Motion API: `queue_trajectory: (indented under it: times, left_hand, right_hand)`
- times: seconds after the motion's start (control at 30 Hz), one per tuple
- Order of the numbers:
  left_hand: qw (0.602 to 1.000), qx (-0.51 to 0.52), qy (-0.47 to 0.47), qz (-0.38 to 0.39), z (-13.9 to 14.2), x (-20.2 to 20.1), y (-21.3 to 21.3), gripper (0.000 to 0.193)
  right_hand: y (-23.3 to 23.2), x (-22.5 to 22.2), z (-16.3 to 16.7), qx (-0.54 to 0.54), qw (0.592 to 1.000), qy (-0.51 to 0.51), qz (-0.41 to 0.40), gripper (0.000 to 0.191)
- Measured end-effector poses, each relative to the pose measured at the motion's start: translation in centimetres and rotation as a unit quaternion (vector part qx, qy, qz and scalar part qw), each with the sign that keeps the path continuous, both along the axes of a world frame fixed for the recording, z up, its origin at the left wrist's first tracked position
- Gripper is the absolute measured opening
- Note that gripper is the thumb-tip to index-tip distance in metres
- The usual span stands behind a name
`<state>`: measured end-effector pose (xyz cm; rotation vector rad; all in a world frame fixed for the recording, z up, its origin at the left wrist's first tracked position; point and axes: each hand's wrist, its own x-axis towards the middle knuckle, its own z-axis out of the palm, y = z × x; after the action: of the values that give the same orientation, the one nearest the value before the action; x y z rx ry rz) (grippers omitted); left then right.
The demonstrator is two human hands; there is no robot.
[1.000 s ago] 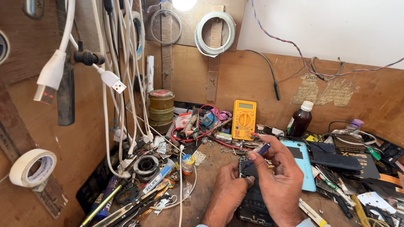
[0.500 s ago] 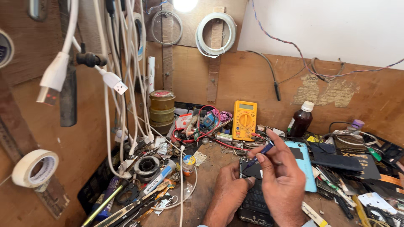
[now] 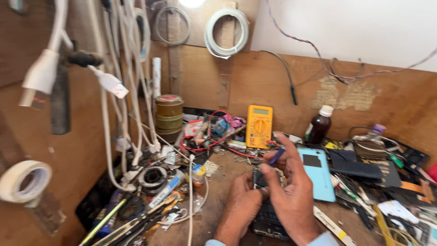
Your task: The person uses a small screwdriver to remove screws from the back of a disassembled smartphone, then reconnects the display assembly and plugs in a charging cable to test the device.
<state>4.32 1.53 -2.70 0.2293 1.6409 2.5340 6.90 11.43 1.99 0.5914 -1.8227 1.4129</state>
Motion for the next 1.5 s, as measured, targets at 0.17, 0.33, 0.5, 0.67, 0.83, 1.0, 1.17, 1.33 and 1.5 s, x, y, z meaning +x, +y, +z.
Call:
queue_trajectory:
  times: [0.17,0.33,0.5,0.67,0.83,1.0,1.17,1.33,1.5]
  left_hand:
    - [1.0,-0.019,-0.025,-0.001,-0.1,0.0,0.4,0.032]
    - [0.999,-0.031,0.001,-0.01,0.3,0.3,0.1,0.031]
    - [0.997,-0.076,-0.001,0.013,0.7,0.5,0.0,0.031]
    - [0.999,-0.035,0.023,-0.012,0.1,0.1,0.3,0.032]
    - [0.997,-0.065,0.031,0.014,-1.0,-0.3,0.3,0.032]
    - [0.998,-0.036,0.049,-0.014,-1.0,-0.1,0.4,0.031]
    - [0.997,-0.065,0.037,-0.009,-0.4,0.3,0.2,0.033]
    - [0.999,-0.036,0.029,-0.016,-0.5,0.4,0.3,0.032]
    - [0.996,-0.063,0.061,-0.008,-0.9,0.3,0.3,0.032]
  right_hand:
    - [0.3,0.3,0.0,-0.042,0.999,-0.013,-0.012,0.052]
    - [0.2,0.4,0.4,-0.047,0.997,-0.056,0.012,0.059]
    - [0.3,0.6,0.7,0.038,0.995,0.006,-0.089,0.049]
    - [0.5,0.6,0.4,-0.023,1.0,-0.01,0.011,0.054]
    - [0.4,0.8,-0.3,0.058,0.997,0.038,-0.04,0.055]
    - [0.7,0.9,-0.4,0.002,1.0,0.008,0.02,0.053]
    - [0.6,1.0,-0.5,0.041,0.998,0.035,0.02,0.058]
    - [0.7,0.9,-0.5,0.008,1.0,0.006,0.002,0.053]
    - [0.7,1.3,-0.6,0.028,0.999,0.014,0.012,0.059]
